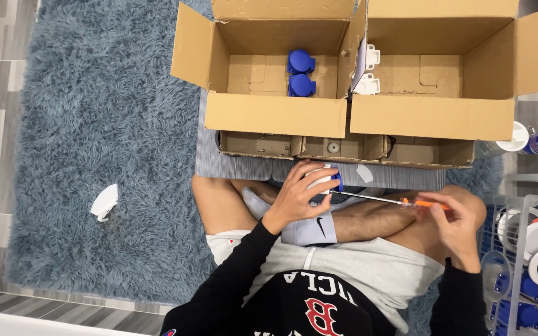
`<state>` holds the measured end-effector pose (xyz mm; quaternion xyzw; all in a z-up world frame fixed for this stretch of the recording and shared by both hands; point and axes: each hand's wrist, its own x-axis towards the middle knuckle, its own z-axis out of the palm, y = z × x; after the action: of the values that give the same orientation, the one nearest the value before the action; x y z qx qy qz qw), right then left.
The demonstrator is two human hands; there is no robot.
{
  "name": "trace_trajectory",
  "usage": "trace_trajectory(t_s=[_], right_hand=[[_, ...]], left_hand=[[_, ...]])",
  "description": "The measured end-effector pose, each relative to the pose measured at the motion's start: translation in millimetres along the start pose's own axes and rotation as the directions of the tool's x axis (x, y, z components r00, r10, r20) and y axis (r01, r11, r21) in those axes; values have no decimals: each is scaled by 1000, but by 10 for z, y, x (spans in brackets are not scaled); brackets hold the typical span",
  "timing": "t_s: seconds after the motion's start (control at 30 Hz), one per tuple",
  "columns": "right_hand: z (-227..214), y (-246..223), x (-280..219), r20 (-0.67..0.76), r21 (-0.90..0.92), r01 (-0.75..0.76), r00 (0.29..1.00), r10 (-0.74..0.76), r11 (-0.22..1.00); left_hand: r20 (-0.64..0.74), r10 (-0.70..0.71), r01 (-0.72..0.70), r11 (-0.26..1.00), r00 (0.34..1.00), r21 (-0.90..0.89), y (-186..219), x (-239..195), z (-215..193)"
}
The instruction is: Assembling or disassembling electrical switch components using a screwdriver while sitting on the floor.
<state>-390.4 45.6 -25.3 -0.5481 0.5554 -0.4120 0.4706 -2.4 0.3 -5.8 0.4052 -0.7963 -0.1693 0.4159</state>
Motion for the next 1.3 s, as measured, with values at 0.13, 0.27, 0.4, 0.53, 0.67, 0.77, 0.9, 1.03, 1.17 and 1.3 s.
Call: trace_trajectory(t_s=[0.13, 0.27, 0.4, 0.53, 0.67, 0.77, 0.9, 1.03, 1.17, 1.3], right_hand=[[22, 30, -2, -66, 68, -80, 994, 84, 995], [-22, 33, -17, -91, 80, -30, 995, 38, 996], [-34, -26, -12, -56, 38, 34, 998, -32, 999], [-51, -87, 17, 7, -31, 33, 999, -32, 999], [31, -41, 51, -40, 30, -56, 998, 57, 998], [5, -7, 12, -50, 75, -28, 998, 32, 997], [-78, 82, -15, -72, 72, -29, 997, 35, 997], [-133, 154, -18, -53, 74, 41, 998, -37, 996], [-217, 194, -34, -54, 107, 61, 997, -56, 992], [-283, 120, -72, -57, 75, 45, 998, -40, 996]], left_hand=[[-36, -14, 14, 1000, 999, -10, 25, 0, 36], [-88, -29, 27, 999, 996, -31, 78, 30, 50], [-108, -38, 35, 999, 993, -30, 98, 28, 69], [-121, -33, 31, 999, 992, -21, 92, 19, 85], [-114, -37, 35, 999, 993, -21, 79, 20, 82], [-108, -29, 28, 1000, 994, -10, 52, -2, 96], [-103, -13, 13, 1000, 995, -6, 19, -5, 94], [-97, -9, 11, 1000, 995, 14, 9, -10, 93], [-96, 2, -1, 1000, 995, 13, -20, -19, 103], [-82, 4, 0, 999, 997, 43, -2, -15, 82]])
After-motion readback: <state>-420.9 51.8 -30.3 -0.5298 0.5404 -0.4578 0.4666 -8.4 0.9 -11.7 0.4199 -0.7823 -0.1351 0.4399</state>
